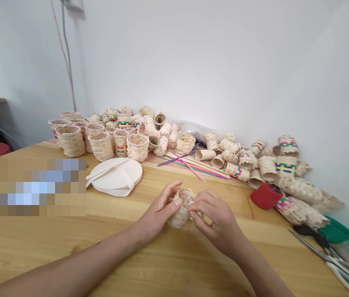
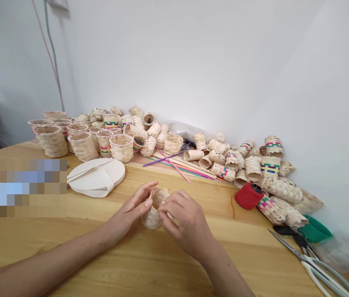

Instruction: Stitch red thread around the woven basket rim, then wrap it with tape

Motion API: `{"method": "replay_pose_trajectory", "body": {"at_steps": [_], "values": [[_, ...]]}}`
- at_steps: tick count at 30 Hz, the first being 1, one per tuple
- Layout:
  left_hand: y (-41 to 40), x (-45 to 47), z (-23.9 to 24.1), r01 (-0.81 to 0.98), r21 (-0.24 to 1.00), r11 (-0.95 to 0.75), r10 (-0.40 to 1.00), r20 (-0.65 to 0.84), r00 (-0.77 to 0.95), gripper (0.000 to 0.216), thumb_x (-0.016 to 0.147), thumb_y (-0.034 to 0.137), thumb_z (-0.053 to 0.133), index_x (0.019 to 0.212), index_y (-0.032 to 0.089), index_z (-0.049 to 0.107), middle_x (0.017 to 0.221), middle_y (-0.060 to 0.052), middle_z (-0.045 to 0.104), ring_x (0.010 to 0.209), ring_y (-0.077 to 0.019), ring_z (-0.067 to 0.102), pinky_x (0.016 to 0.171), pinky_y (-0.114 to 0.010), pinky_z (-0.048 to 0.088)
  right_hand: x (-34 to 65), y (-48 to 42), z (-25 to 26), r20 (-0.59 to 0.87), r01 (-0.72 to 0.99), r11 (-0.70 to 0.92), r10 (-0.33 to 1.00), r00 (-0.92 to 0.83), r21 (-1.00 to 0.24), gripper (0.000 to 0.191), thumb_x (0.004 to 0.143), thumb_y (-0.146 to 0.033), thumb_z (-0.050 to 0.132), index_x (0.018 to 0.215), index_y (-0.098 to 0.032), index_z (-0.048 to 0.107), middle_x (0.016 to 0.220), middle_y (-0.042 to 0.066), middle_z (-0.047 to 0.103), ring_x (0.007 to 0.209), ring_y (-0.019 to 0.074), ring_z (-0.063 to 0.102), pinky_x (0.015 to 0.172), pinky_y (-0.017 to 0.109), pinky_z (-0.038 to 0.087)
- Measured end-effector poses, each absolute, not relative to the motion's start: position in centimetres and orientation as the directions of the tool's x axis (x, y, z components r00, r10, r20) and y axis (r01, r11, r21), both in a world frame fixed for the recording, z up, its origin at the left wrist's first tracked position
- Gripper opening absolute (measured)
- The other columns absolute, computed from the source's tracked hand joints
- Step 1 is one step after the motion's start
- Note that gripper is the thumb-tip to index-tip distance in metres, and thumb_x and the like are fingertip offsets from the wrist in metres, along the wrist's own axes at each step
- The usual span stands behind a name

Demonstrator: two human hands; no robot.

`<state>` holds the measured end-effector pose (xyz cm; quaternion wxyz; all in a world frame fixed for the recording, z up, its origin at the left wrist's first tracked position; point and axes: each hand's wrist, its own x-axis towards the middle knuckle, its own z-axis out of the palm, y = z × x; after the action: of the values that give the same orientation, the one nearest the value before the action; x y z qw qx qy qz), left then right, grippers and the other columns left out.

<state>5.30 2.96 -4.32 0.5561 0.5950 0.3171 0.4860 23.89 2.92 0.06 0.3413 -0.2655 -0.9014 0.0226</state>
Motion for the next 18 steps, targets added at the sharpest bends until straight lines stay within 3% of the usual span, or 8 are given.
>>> {"method": "replay_pose_trajectory", "body": {"at_steps": [6,12,18], "values": [[3.8,4.9,-4.9,0.063,0.941,-0.332,0.904,0.298,0.306,0.075,0.074,0.038,0.069,0.138,0.022,0.033,0.128,-0.01,0.05,0.119,-0.0254,0.046,0.102,-0.042,0.036,25.5,3.6,0.6,0.592,0.477,0.837,0.534,-0.604,-0.269,0.015,0.089,-0.014,0.053,0.098,-0.02,0.063,0.09,0.006,0.063,0.087,0.0181,0.056,0.075,0.033,0.045],[3.3,5.3,-4.2,0.284,0.849,-0.447,0.892,0.398,0.215,0.067,0.072,0.027,0.071,0.132,0.022,0.042,0.12,-0.009,0.053,0.108,-0.0235,0.051,0.094,-0.038,0.043,25.9,3.3,1.0,0.613,0.491,0.809,0.575,-0.542,-0.324,0.018,0.09,-0.016,0.05,0.1,-0.02,0.065,0.092,0.006,0.063,0.088,0.0185,0.057,0.076,0.032,0.045],[2.2,5.9,-3.8,0.435,0.678,-0.592,0.802,0.547,0.24,0.059,0.075,0.025,0.068,0.129,0.021,0.043,0.117,-0.009,0.054,0.107,-0.0243,0.05,0.093,-0.038,0.043,24.4,2.7,0.5,0.621,0.51,0.805,0.573,-0.535,-0.303,0.012,0.089,-0.019,0.054,0.095,-0.019,0.064,0.091,0.006,0.064,0.086,0.0188,0.057,0.076,0.033,0.042]]}}
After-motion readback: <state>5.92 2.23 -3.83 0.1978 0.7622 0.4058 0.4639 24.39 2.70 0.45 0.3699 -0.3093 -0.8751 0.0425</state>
